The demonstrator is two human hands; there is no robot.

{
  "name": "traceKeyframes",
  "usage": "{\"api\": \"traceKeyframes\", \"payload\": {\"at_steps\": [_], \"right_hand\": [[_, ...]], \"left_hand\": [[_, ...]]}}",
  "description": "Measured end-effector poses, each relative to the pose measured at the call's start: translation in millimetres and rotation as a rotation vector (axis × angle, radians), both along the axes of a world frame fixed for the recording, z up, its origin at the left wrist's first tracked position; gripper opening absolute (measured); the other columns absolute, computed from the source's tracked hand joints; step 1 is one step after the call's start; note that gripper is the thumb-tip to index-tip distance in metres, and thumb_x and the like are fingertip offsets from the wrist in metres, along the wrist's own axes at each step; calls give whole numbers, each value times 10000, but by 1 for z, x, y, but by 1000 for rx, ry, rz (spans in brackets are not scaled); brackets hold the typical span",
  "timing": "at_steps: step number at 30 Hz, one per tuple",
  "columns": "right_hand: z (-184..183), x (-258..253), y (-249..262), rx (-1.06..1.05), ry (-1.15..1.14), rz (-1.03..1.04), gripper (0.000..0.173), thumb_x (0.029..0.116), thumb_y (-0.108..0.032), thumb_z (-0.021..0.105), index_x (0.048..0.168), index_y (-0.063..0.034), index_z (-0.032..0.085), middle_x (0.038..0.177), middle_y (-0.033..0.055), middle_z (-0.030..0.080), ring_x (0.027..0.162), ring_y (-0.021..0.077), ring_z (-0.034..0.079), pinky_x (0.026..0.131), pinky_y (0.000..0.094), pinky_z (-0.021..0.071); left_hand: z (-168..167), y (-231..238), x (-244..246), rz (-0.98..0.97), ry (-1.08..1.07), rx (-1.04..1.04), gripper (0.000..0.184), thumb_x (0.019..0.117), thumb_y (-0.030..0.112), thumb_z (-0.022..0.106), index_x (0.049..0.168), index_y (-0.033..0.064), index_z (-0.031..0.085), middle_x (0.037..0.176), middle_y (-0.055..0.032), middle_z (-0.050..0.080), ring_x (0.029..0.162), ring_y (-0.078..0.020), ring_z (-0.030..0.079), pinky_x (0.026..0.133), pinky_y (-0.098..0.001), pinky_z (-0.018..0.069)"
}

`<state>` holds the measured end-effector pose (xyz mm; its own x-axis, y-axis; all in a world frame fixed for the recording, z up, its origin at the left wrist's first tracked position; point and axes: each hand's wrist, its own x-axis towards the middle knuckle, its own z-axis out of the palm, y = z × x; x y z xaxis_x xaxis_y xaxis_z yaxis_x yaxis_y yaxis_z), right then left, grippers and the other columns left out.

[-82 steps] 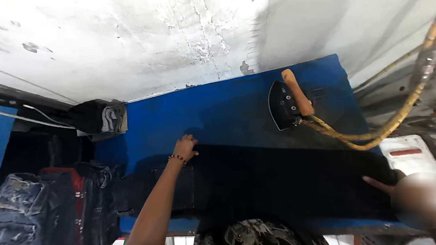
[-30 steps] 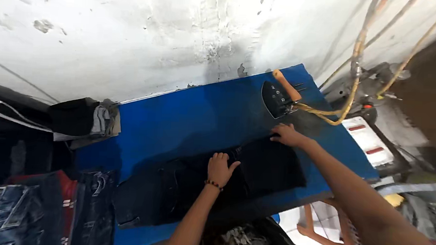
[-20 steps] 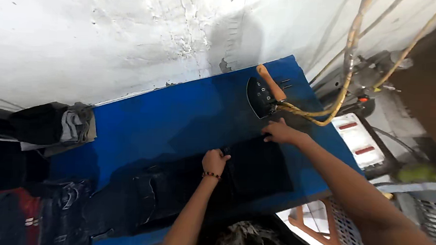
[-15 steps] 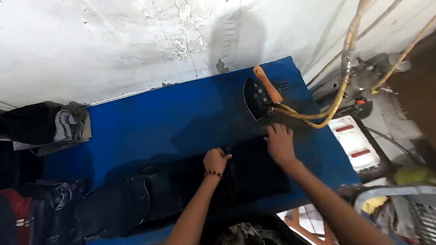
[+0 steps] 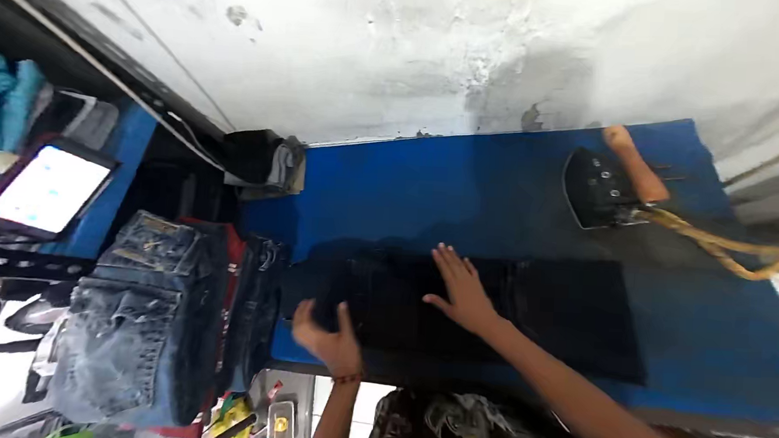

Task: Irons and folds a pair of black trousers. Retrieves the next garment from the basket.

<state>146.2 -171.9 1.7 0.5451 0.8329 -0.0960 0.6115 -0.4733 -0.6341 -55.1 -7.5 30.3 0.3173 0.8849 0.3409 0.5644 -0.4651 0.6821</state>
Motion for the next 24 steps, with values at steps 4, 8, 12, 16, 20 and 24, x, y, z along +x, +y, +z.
{"api": "traceKeyframes", "payload": {"at_steps": [4,8,12,16,20,24], "right_hand": [[-26,-57,35,-100,27,41,1156,861,-708,639,1620,33,180,1697,222,168,1581,393,135,1231,669,91],[-53,-84,28,-89,-140,-1,1168,881,-800,486,1597,80,208,1679,267,180,1571,408,172,1225,672,134],[-55,-79,28,-156,-142,33,1142,908,-794,438,1608,68,172,1695,249,130,1584,387,123,1230,664,104],[20,-44,10,-155,324,20,762,1050,-363,573,1611,22,231,1696,222,176,1576,368,183,1251,591,158],[141,-25,-80,467,779,-606,525,1121,-424,249,1492,-148,497,1375,67,622,1221,169,620,980,367,538],[151,7,-182,542,723,-795,550,1041,-610,379,1410,-232,532,1107,-64,734,961,44,710,808,291,623]], "left_hand": [[-7,30,-50,455,-222,-826,698,1012,276,649,1493,-119,331,1466,-351,443,1315,-424,486,1075,-513,435],[-25,35,-40,411,-468,-1218,677,996,242,669,1514,-35,332,1480,-276,465,1306,-381,505,1046,-521,460],[11,14,-17,146,-576,-989,336,913,-51,664,1215,-119,534,1143,-214,629,1008,-226,623,885,-385,547],[49,-42,3,-258,-624,-563,266,735,-102,737,976,-79,625,873,1,732,864,6,704,817,-203,601],[64,-100,37,-873,-425,-245,418,694,170,831,1003,-83,709,1060,-154,721,1039,-168,686,935,-319,565],[69,-147,103,-1596,-151,-174,472,854,183,772,1290,23,692,1315,-194,652,1323,-407,536,1101,-584,419]]}}
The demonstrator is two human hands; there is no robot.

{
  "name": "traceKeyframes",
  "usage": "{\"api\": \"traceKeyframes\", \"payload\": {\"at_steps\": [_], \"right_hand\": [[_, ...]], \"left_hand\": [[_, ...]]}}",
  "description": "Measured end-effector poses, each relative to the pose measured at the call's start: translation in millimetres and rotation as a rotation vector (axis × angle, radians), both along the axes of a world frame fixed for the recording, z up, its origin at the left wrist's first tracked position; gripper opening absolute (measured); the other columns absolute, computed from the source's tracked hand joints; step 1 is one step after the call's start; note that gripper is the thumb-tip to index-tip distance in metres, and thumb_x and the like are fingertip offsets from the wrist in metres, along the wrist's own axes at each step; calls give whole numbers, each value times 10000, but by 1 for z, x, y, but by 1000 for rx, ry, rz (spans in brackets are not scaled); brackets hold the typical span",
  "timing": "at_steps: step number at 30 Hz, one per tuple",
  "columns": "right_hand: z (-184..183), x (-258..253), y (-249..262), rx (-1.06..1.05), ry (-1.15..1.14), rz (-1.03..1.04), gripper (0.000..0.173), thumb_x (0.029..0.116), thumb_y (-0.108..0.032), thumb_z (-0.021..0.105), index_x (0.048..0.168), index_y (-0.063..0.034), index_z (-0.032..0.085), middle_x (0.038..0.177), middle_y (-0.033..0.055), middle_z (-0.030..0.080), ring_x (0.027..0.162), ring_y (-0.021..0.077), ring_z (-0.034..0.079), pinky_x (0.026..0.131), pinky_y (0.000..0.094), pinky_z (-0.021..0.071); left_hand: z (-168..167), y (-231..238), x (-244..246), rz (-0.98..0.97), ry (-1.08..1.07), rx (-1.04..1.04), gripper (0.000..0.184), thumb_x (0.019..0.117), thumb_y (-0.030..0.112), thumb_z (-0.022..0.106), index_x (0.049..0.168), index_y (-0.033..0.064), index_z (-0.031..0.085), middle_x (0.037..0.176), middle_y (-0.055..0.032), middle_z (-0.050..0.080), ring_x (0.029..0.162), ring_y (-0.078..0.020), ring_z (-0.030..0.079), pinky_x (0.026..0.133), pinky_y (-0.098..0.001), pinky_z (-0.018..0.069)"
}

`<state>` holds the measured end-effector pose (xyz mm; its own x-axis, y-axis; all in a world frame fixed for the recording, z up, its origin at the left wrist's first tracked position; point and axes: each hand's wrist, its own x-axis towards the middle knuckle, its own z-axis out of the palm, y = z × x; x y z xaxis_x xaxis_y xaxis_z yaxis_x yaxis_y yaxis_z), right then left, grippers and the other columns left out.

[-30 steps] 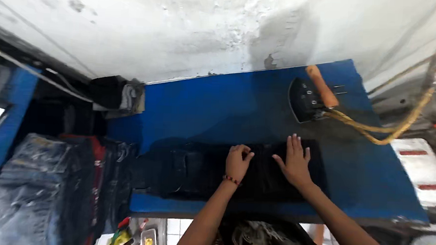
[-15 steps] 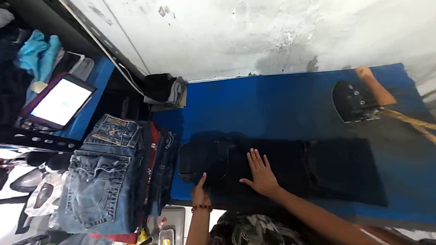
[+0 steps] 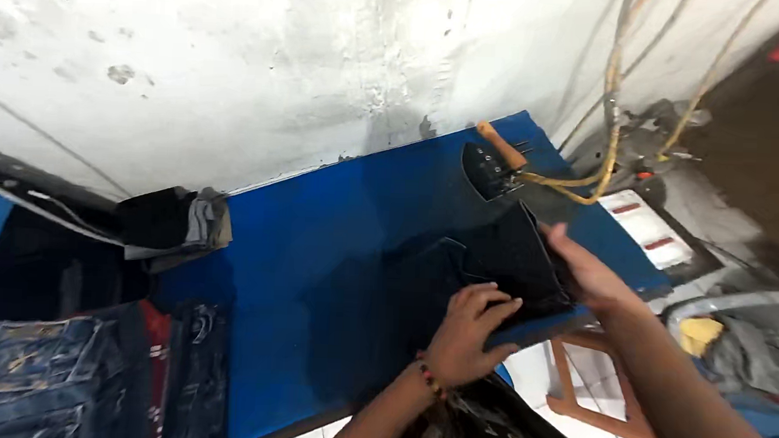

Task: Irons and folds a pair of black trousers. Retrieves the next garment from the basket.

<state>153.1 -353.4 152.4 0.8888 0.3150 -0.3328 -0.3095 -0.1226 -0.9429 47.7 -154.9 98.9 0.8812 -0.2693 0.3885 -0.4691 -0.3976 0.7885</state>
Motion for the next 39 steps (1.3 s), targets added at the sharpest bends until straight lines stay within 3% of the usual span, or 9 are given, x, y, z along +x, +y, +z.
{"api": "traceKeyframes", "payload": {"at_steps": [4,9,15,21,24,30,33,37,39], "right_hand": [[-105,66,-53,-357,62,-84,597,951,-39,700,1486,-3,438,1253,237,647,1060,294,677,931,472,559],[-105,81,-27,-886,-390,-67,517,990,1,548,1493,53,437,1484,295,493,1323,481,529,1051,678,424],[-202,81,-27,-775,-748,308,468,1087,-261,340,1444,-66,571,1538,141,522,1464,393,424,1140,726,231],[-169,109,-35,-821,-717,413,495,1103,-330,402,1101,81,679,1065,288,698,1086,488,657,960,669,435],[-158,131,-36,-840,-933,319,456,1072,-292,460,907,72,678,765,245,685,775,448,722,697,581,561],[-179,145,-45,-874,-797,477,388,1081,-244,498,1049,99,675,967,302,706,988,497,696,880,639,509],[-135,174,-40,-847,-963,365,342,1003,-235,655,1125,84,670,1095,317,671,1074,530,640,896,701,470],[-86,261,-27,-832,-687,101,736,886,-303,800,1402,114,482,1341,385,537,1263,607,487,969,761,388],[-85,292,-15,-795,-380,50,886,862,-356,833,1483,71,366,1263,344,602,1182,543,586,943,706,475]], "left_hand": [[-40,22,66,309,134,364,438,967,227,652,1368,51,643,1438,-185,587,1391,-409,484,1148,-608,356],[-111,52,85,576,243,612,518,1036,315,526,1455,10,548,1468,-211,562,1405,-466,462,1155,-698,254],[-142,46,87,669,161,776,509,1011,347,520,1406,39,612,1389,-206,630,1318,-461,560,1107,-721,303],[-137,42,85,702,207,754,520,1020,366,498,1405,35,610,1375,-218,633,1310,-472,560,1104,-723,303],[-136,34,87,769,213,712,532,999,331,532,1403,-9,593,1382,-250,616,1325,-499,535,1107,-740,278],[-127,15,90,818,248,719,497,1006,282,561,1413,-3,587,1452,-258,557,1367,-496,496,1127,-735,256],[-96,-19,97,840,174,607,417,993,296,562,1216,-28,700,1305,-256,652,1214,-471,616,1011,-654,440],[-54,-73,122,645,450,599,808,824,684,678,1196,-34,691,1207,-250,677,1143,-427,646,932,-625,488],[-45,-81,133,590,675,636,737,900,599,669,1306,-14,623,1301,-234,636,1245,-395,593,1010,-585,454]]}}
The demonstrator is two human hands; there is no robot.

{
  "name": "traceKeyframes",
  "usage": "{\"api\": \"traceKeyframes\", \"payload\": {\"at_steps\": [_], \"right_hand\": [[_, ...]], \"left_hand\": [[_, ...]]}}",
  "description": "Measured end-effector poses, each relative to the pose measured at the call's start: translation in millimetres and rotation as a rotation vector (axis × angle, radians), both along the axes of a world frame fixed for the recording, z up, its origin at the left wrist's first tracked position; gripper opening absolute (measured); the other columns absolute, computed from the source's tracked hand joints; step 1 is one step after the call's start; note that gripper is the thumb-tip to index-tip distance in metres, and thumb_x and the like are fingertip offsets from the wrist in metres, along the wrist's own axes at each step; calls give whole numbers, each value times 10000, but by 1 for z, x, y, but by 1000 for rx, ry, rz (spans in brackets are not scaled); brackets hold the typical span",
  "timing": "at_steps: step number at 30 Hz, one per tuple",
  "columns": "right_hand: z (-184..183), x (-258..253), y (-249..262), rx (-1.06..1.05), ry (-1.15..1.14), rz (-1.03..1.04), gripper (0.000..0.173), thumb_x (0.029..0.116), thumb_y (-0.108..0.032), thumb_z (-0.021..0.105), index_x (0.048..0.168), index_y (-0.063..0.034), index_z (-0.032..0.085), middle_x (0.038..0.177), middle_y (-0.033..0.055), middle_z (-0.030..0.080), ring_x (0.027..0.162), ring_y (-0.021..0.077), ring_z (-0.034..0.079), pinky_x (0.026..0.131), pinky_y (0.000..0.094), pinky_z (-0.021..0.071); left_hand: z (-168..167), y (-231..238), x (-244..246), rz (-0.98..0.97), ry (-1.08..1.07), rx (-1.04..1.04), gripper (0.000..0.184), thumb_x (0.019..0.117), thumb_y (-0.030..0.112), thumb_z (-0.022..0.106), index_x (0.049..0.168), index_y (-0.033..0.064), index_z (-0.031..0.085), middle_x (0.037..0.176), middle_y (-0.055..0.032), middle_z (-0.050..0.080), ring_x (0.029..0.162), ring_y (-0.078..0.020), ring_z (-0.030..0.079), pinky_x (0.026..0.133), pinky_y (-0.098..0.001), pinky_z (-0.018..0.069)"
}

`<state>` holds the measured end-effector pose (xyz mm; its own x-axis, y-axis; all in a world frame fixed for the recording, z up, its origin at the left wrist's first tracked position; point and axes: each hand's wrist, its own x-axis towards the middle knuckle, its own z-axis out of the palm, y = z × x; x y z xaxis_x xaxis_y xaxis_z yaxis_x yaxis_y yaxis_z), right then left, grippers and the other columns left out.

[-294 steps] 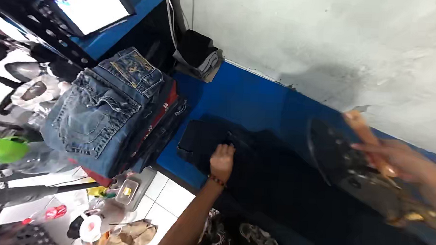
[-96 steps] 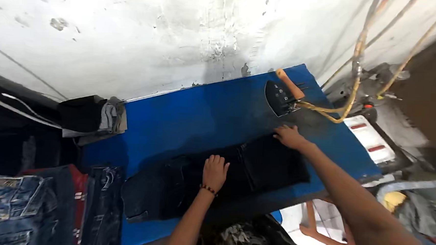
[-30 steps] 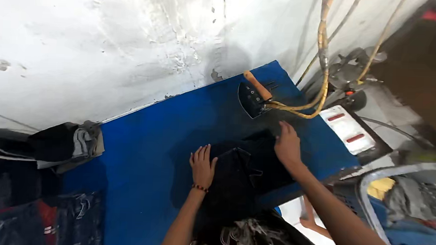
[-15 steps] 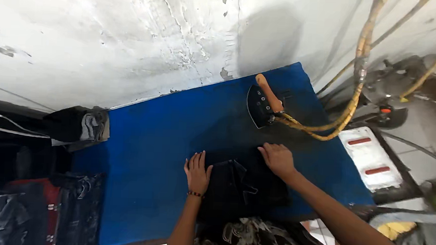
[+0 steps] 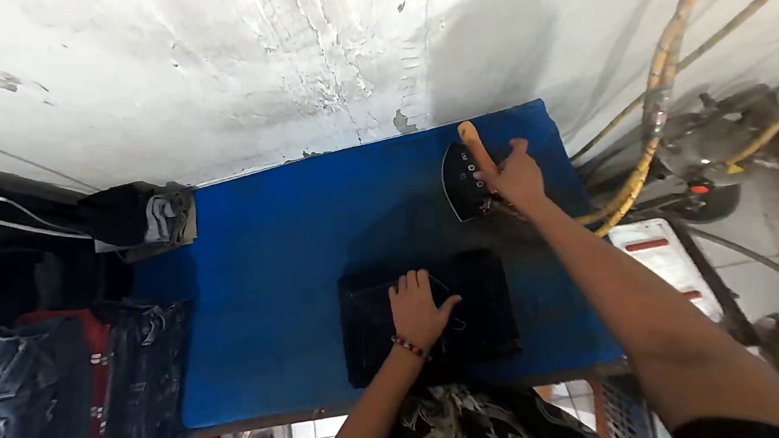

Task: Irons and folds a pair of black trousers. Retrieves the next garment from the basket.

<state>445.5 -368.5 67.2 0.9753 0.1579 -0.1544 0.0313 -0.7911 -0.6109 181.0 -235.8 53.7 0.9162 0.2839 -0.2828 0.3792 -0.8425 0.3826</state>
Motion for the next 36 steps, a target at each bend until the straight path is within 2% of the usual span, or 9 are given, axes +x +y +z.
{"api": "traceKeyframes", "payload": {"at_steps": [4,8,12,15,17,22,25,31,36], "right_hand": [[-22,16,27,149,245,-285,927,817,-294,873,1473,87,341,1275,345,591,1160,480,631,969,632,514],[-17,25,25,406,447,-317,515,909,-236,781,1291,33,567,1005,103,701,784,162,703,715,321,599],[46,0,-4,304,519,-144,324,989,-297,671,1164,-38,586,773,-3,612,578,70,597,560,231,543],[109,-80,-19,84,486,-56,243,989,-230,673,1065,-12,599,659,35,554,500,105,547,484,249,505],[124,-140,-20,15,466,-21,277,956,-163,719,1138,16,614,675,115,588,505,179,564,481,320,509],[53,-237,12,-128,568,-16,727,902,-205,765,1503,-17,402,1043,222,649,745,280,662,708,455,576],[42,-243,24,-148,538,-71,768,895,-215,764,1524,-4,377,1108,246,645,794,301,680,752,472,581],[32,-231,23,-98,508,-122,741,908,-203,765,1504,19,385,1070,225,644,751,241,676,724,409,587],[37,-226,12,-79,547,-107,782,915,-169,750,1541,17,320,1023,184,633,676,174,643,672,338,575]], "left_hand": [[14,22,11,114,127,-205,324,1087,196,462,1255,-13,645,1225,-202,682,1182,-320,652,1023,-470,506],[-1,62,18,81,139,-470,280,1068,153,528,1214,-44,663,1151,-217,702,1101,-298,674,1014,-438,500],[-12,83,30,-17,124,-596,264,1049,144,570,1207,-44,668,1124,-203,705,1020,-259,683,950,-397,527],[-19,88,35,-11,189,-697,281,1031,138,614,1246,-43,615,1086,-211,695,955,-275,693,890,-423,561],[-21,92,39,18,202,-772,348,1019,137,637,1302,-52,565,1095,-228,688,941,-290,698,872,-436,573],[-7,99,3,479,-183,-950,367,1058,67,522,1391,-77,475,1154,-261,660,960,-291,717,829,-416,611],[0,106,-42,648,-276,-1071,302,1059,67,514,1317,-91,510,1154,-241,612,958,-264,678,786,-388,598],[-9,61,-91,470,247,-1272,548,996,97,655,1463,-73,424,1454,-277,504,1265,-339,579,1005,-463,515],[-18,40,-84,435,207,-1186,708,917,79,759,1494,-68,375,1334,-271,584,1127,-304,643,971,-418,528]]}}
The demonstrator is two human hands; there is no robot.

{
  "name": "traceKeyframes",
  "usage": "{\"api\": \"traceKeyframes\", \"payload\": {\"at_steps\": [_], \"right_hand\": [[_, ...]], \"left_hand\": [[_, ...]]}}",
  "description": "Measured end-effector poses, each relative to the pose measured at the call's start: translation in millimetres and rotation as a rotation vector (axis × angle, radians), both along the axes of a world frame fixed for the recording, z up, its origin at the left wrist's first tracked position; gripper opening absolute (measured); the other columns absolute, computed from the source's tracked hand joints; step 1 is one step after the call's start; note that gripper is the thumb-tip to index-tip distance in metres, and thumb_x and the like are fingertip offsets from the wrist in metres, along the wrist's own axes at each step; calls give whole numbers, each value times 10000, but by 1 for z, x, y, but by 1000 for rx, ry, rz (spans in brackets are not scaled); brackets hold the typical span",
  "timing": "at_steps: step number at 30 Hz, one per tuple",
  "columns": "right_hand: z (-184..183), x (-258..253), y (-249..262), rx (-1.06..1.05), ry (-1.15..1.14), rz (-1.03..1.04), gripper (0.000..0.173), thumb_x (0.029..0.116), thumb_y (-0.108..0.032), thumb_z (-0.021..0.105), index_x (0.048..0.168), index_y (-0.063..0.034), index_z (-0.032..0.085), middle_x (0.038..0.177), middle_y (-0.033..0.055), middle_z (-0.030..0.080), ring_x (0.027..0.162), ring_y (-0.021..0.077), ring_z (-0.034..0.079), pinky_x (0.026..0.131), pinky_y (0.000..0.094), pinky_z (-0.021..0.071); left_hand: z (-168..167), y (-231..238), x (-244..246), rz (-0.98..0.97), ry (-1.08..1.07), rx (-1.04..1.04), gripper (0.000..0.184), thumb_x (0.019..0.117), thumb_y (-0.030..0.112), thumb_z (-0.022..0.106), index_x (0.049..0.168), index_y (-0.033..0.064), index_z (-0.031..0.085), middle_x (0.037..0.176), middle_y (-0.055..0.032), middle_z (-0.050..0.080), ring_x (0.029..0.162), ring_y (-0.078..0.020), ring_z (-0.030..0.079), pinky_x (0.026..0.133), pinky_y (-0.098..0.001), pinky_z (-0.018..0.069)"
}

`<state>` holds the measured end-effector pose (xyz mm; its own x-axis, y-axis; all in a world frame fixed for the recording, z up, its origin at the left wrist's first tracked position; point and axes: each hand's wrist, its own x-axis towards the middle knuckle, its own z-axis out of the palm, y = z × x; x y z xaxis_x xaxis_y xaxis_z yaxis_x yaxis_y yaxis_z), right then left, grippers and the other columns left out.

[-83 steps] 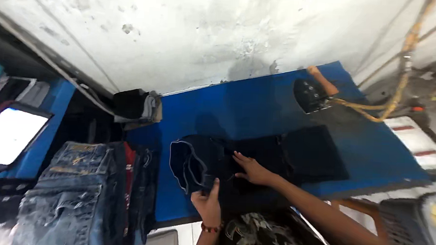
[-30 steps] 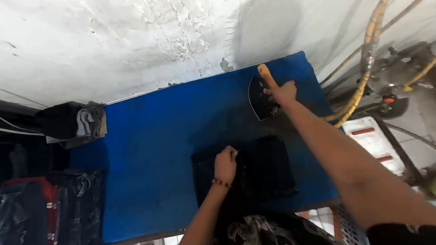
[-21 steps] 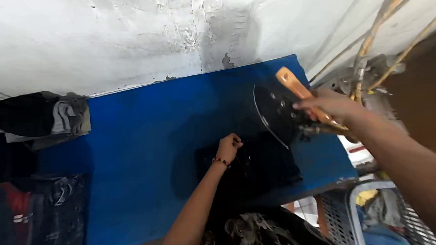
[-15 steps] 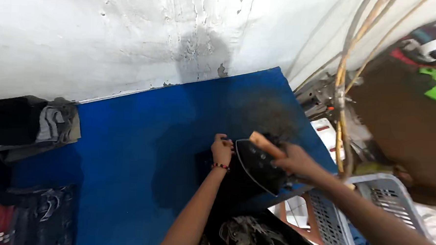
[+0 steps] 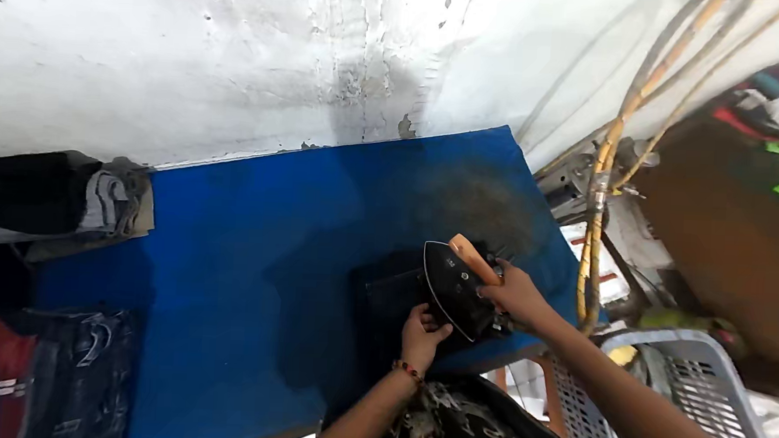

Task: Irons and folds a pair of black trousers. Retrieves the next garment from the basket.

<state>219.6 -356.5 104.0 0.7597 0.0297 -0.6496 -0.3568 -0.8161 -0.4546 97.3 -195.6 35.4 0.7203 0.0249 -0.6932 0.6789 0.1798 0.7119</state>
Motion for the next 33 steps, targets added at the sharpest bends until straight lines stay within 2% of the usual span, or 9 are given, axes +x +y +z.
{"api": "traceKeyframes", "payload": {"at_steps": [2,6,11,14,17,19,22,27,33], "right_hand": [[1,4,-6,1,20,28,771,919,-161,743,1542,11,322,1002,172,634,655,159,637,652,324,571],[1,16,-16,15,49,71,770,913,-163,749,1538,3,332,998,163,633,651,147,643,647,308,575],[-5,23,-20,94,71,67,812,905,-147,770,1551,16,306,927,146,668,655,134,667,677,296,589],[-1,23,-20,30,112,151,830,937,-205,746,1575,0,256,1031,191,640,738,207,667,719,364,582],[4,18,-18,-65,111,285,850,931,-247,737,1580,10,251,1126,264,637,931,365,679,847,529,559],[8,11,-16,-126,115,352,886,914,-267,737,1593,0,233,1166,284,634,1044,430,655,912,595,521],[14,-2,-15,-174,128,374,910,910,-274,739,1604,-1,217,1178,287,638,1093,454,641,939,609,503],[13,-16,-21,-165,115,288,920,909,-283,747,1605,2,217,1182,291,640,1090,452,642,946,602,502],[15,-34,-14,-216,86,194,898,904,-264,748,1598,-2,241,1195,293,640,1112,452,639,956,604,498]], "left_hand": [[-3,-6,0,-2,-19,74,722,881,81,797,1464,-83,404,1302,-265,604,1125,-301,645,981,-411,527],[-4,-20,-2,-40,-173,215,761,850,50,802,1467,-77,374,1396,-280,535,1271,-332,576,1040,-425,505],[-1,-16,-2,-241,-148,437,653,969,165,696,1494,-32,360,1071,-210,686,970,-331,687,903,-479,552],[2,-12,-2,-360,31,532,585,1012,225,642,1487,-1,385,1015,-206,689,939,-357,689,893,-511,546],[11,-4,10,-495,137,584,549,1019,272,637,1477,47,433,1086,-196,700,1016,-360,694,927,-544,539],[16,5,20,-460,92,664,467,1041,268,596,1436,37,504,1158,-183,710,1071,-343,698,958,-540,540],[18,16,39,-368,-50,802,387,1085,219,494,1402,7,559,1326,-200,637,1181,-327,657,1034,-491,509],[11,19,69,-436,-50,861,300,1049,214,573,1264,19,648,1251,-171,668,1131,-300,670,989,-478,524],[13,30,90,-636,-136,1027,279,1056,120,501,1262,-16,631,1291,-196,648,1225,-311,630,1035,-450,500]]}}
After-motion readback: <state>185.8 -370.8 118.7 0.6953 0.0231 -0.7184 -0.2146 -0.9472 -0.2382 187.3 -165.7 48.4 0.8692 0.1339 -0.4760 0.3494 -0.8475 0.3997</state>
